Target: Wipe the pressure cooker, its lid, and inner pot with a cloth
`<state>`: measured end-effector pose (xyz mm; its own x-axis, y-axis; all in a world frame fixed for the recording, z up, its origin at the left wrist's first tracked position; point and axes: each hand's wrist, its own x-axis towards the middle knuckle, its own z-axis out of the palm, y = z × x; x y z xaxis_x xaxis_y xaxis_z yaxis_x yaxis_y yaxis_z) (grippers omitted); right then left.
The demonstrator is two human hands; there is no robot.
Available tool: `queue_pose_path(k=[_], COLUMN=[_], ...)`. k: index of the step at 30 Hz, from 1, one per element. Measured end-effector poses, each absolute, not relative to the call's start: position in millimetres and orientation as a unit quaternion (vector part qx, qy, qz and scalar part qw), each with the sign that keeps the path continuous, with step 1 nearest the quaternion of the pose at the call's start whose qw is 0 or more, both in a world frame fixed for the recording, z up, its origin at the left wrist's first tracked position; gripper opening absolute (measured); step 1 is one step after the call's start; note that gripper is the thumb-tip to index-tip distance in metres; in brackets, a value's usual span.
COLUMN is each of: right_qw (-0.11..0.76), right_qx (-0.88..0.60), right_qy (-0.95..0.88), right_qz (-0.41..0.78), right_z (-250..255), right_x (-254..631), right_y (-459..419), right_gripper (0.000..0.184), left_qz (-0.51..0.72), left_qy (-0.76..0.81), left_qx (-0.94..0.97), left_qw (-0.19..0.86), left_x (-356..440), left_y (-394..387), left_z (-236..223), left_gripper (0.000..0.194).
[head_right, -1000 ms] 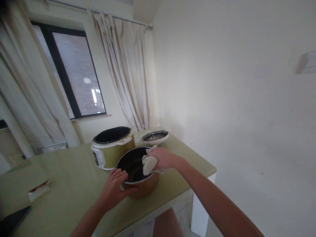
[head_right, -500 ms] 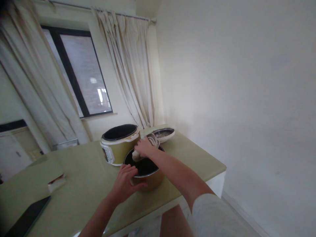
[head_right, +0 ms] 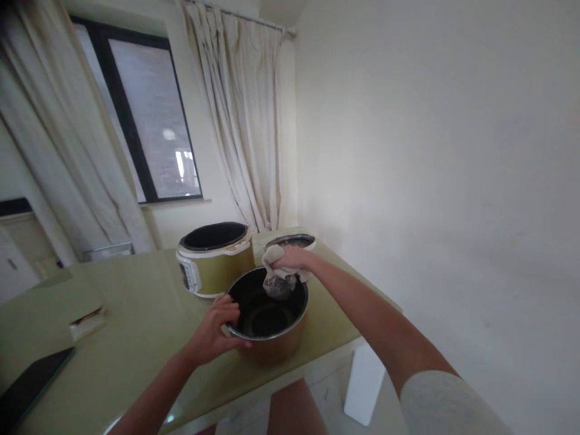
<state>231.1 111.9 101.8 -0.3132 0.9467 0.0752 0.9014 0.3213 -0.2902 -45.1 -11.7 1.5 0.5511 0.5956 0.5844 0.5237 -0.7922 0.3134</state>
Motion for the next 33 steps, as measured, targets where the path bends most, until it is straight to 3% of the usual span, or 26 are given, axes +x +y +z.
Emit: queue_pose_path(k=[5, 10, 17, 25, 33], right_qw=[0.090, 0.084, 0.090, 0.077, 0.118], right_qx=[-0.619, -0.574, -0.495, -0.361, -0.513], right_qy=[-0.778, -0.814, -0.864, -0.929, -0.849], right_qz=[0.060, -0.035, -0.025, 0.005, 0.045], right_z=[98, 95, 94, 93, 90], right_x=[204, 151, 112, 85, 138], right_y=[113, 110, 99, 77, 114], right_gripper=[0.065, 0.057, 0.067, 0.054, 0.061], left_qz=[0.345, 0.345, 0.342, 0.364, 0.312], left_qy=[0.326, 0.332, 0.346, 0.337, 0.350], left_qx=[0.879, 0.878, 0.874, 0.868, 0.882], left_qw=[0.047, 0.007, -0.011, -0.029, -0.035], left_x=[-35, -28, -27, -29, -32], left_y=[-19, -21, -20, -15, -19], left_z=[4, 2, 2, -6, 6], left_gripper=[0.052, 0.050, 0.052, 0.053, 0.047])
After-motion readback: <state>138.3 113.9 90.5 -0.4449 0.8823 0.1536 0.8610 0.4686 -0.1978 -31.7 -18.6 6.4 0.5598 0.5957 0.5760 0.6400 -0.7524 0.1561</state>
